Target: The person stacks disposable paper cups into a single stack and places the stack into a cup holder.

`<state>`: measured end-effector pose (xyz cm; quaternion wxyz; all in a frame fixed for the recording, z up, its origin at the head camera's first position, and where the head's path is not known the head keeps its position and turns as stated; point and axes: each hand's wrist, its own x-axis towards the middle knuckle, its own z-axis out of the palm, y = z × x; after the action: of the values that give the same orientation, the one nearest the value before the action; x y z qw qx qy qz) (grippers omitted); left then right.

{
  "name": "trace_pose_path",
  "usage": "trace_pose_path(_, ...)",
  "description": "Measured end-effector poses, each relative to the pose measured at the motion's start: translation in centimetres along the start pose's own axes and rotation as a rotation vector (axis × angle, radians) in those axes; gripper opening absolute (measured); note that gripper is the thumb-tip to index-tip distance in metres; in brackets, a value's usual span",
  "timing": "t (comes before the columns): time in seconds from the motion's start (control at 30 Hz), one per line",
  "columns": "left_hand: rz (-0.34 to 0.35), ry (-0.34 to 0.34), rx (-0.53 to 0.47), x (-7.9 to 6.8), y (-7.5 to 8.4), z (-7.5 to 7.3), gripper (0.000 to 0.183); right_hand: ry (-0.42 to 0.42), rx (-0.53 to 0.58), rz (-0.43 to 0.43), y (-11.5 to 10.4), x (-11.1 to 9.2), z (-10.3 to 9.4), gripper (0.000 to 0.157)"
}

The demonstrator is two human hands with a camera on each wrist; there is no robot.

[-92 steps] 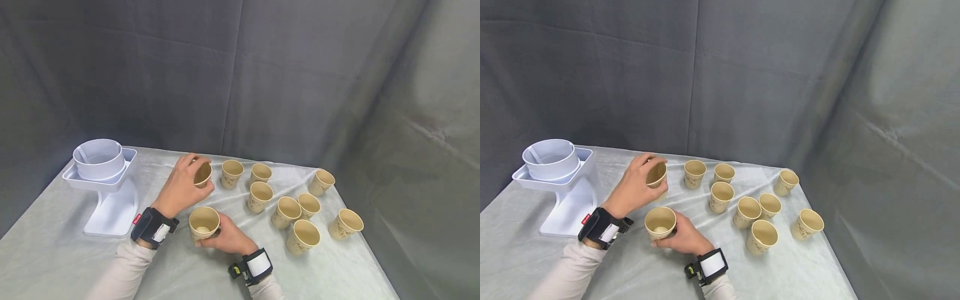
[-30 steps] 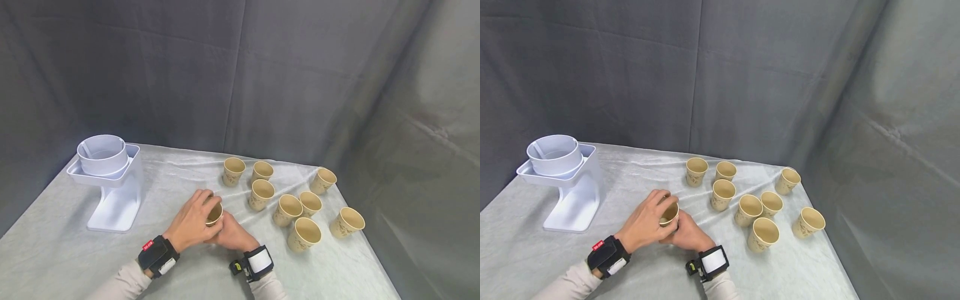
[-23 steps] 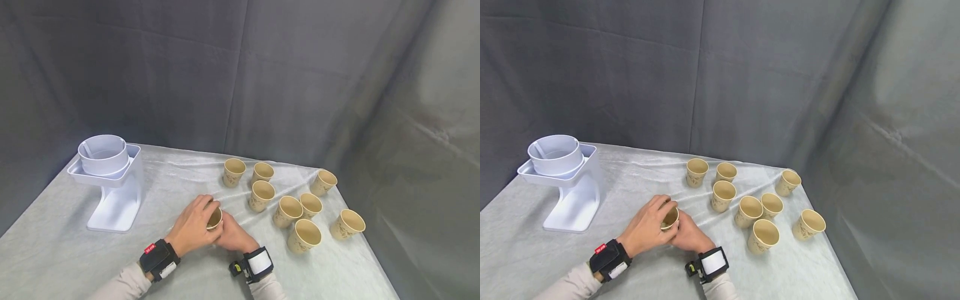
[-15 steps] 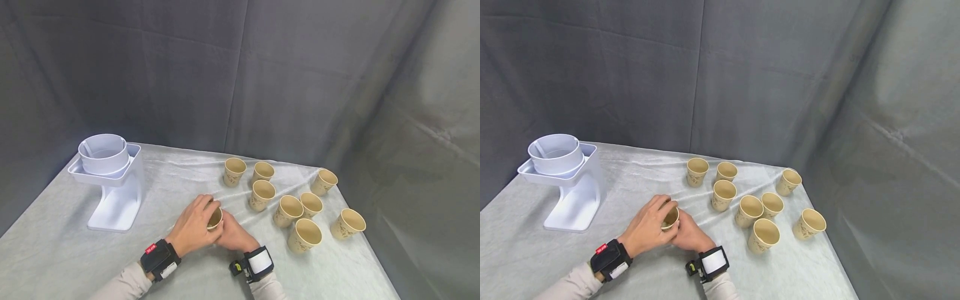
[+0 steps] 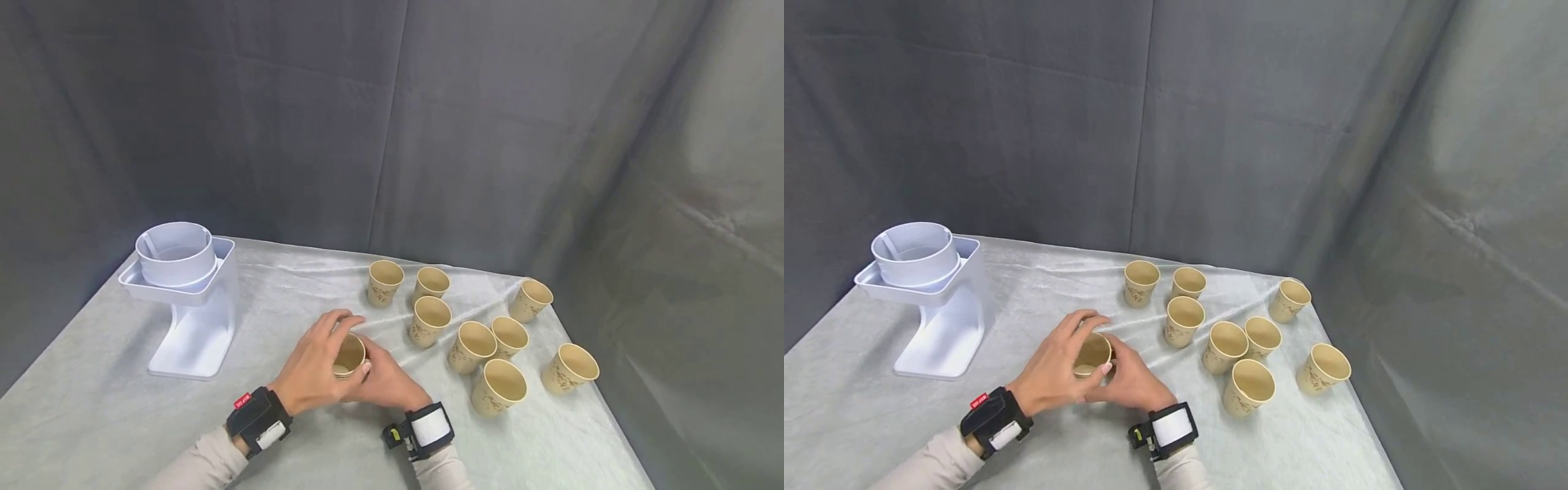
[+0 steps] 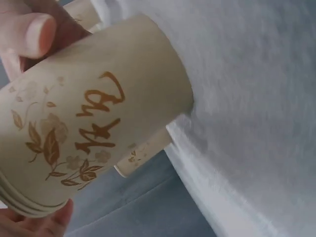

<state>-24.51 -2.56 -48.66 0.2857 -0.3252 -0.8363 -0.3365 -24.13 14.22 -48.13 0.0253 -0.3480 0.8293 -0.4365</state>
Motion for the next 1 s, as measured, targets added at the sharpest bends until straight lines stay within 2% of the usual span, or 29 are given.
trace_pose_path(0.1,0.002,-0.042,-0.137,0.0,-0.3,-0.7,0.068,-0.045,0.059,0.058,1.5,-0.3,-0.6,0.083)
trace_pose_path(0.2,-0.017,-0.110,-0.280,0.0,-0.6,-1.9,0.071,-0.073,0.063,0.113,2.5,-0.6,-1.8,0.087)
trace_pose_path(0.27,-0.040,-0.149,-0.370,0.1,-0.5,-2.9,0.071,-0.069,0.025,0.146,2.2,-0.8,-2.9,0.085)
trace_pose_path(0.43,-0.113,-0.218,-0.489,-0.3,-0.4,-4.2,0.073,-0.034,0.002,0.149,0.9,-0.4,-5.7,0.075)
trace_pose_path(0.53,-0.157,-0.237,-0.515,-0.8,-1.2,-3.5,0.078,0.004,-0.048,0.124,0.0,0.8,-7.3,0.069)
trace_pose_path(0.63,-0.196,-0.252,-0.527,-1.3,-2.3,-2.3,0.086,0.046,-0.144,0.092,-0.5,2.6,-8.8,0.062)
trace_pose_path(0.77,-0.218,-0.295,-0.558,-1.9,-3.4,-1.1,0.091,0.062,-0.258,0.051,-0.4,5.1,-10.4,0.062)
trace_pose_path(0.9,-0.232,-0.320,-0.569,-2.2,-3.7,-0.5,0.091,0.035,-0.363,0.075,0.0,7.2,-11.3,0.070)
trace_pose_path(1.0,-0.258,-0.309,-0.546,-2.5,-3.7,-0.1,0.088,0.009,-0.446,0.133,0.3,8.5,-11.4,0.073)
